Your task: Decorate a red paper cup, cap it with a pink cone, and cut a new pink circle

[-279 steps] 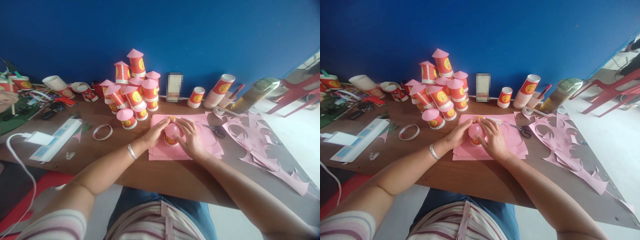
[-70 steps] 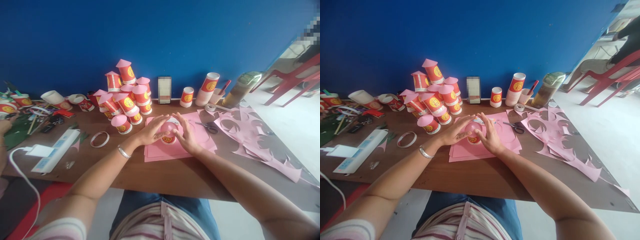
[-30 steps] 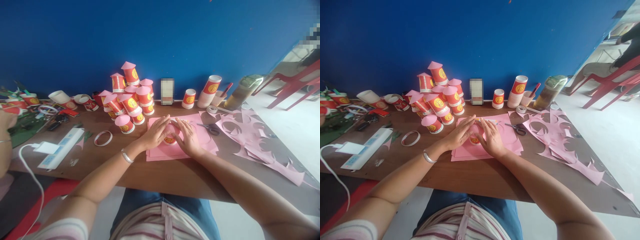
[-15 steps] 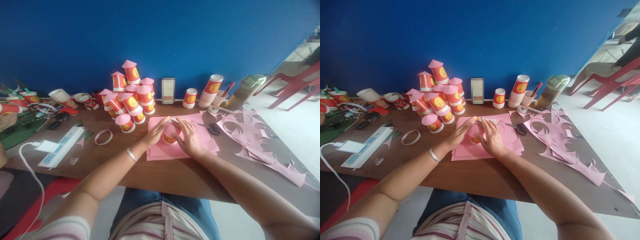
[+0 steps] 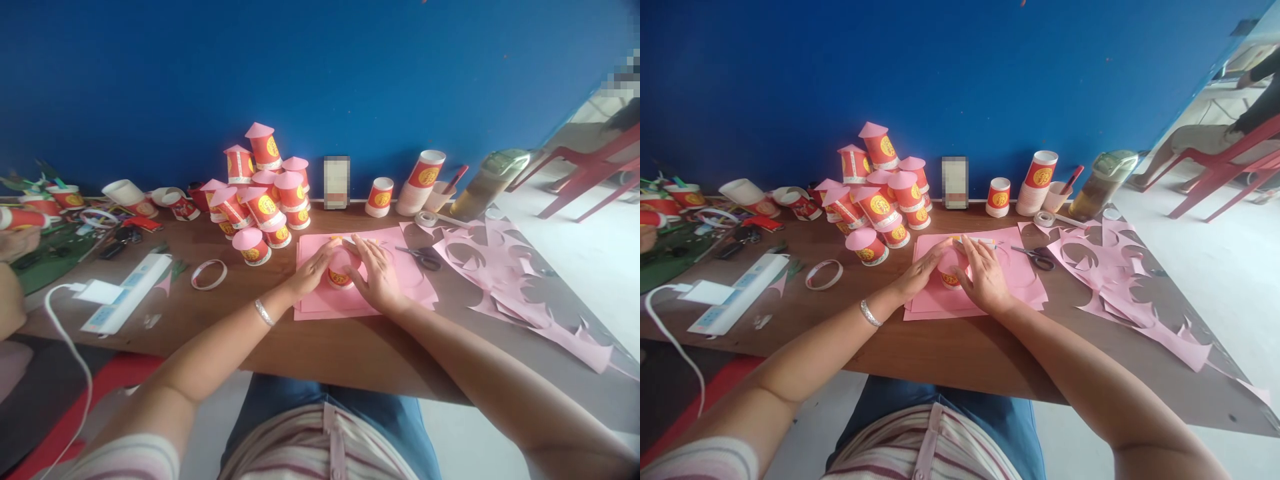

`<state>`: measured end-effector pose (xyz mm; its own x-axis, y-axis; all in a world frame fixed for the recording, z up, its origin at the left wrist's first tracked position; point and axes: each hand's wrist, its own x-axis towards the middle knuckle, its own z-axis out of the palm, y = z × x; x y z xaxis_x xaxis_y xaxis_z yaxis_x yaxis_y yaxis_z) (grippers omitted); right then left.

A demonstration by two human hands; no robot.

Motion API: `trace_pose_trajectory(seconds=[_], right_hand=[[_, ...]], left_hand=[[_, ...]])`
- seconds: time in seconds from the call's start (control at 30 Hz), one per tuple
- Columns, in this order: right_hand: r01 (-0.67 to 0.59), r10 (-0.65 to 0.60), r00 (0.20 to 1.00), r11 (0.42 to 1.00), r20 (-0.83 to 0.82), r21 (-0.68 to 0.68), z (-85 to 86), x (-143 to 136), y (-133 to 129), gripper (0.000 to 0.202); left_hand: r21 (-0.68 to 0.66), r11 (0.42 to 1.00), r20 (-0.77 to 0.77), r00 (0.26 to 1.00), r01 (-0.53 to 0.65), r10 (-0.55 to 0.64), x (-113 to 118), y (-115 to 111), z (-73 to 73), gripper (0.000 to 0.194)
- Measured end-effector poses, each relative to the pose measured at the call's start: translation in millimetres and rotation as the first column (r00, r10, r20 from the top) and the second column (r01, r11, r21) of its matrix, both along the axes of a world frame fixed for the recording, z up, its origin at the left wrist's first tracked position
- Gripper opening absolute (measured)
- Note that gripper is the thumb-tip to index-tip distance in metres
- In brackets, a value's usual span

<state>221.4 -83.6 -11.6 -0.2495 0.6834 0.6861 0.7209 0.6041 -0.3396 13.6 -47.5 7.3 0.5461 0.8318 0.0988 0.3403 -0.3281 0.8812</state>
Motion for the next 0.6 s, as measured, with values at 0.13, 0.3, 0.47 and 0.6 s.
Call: trace_pose_trajectory(seconds=[0.13, 0.3, 0.47, 0.6], right_hand=[[0.014, -0.015, 1.0, 1.0, 0.02, 0.01, 0.0, -0.1, -0.1, 0.067], [0.019, -0.021, 0.999, 0.999, 0.041, 0.043, -1.3, 0.7, 1.0, 0.066], [0.045, -0.047, 0.998, 0.998, 0.045, 0.042, -4.1, 0.9, 1.5, 0.066], [0.04, -0.043, 0.998, 0.996, 0.042, 0.075, -4.0, 0.4, 1.3, 0.064]], left_hand=[[-0.074, 0.997, 0.04, 0.999, -0.025, 0.028, 2.2, -3.4, 1.6, 0.064], [-0.139, 0.99, 0.135, 0.991, 0.0, 0.019, 2.1, -4.1, 0.5, 0.064], [-0.158, 0.987, 0.096, 0.995, -0.003, 0.018, -0.6, -3.3, -3.2, 0.065], [-0.18, 0.984, 0.064, 0.998, -0.015, 0.027, -3.0, -3.4, -4.8, 0.067]])
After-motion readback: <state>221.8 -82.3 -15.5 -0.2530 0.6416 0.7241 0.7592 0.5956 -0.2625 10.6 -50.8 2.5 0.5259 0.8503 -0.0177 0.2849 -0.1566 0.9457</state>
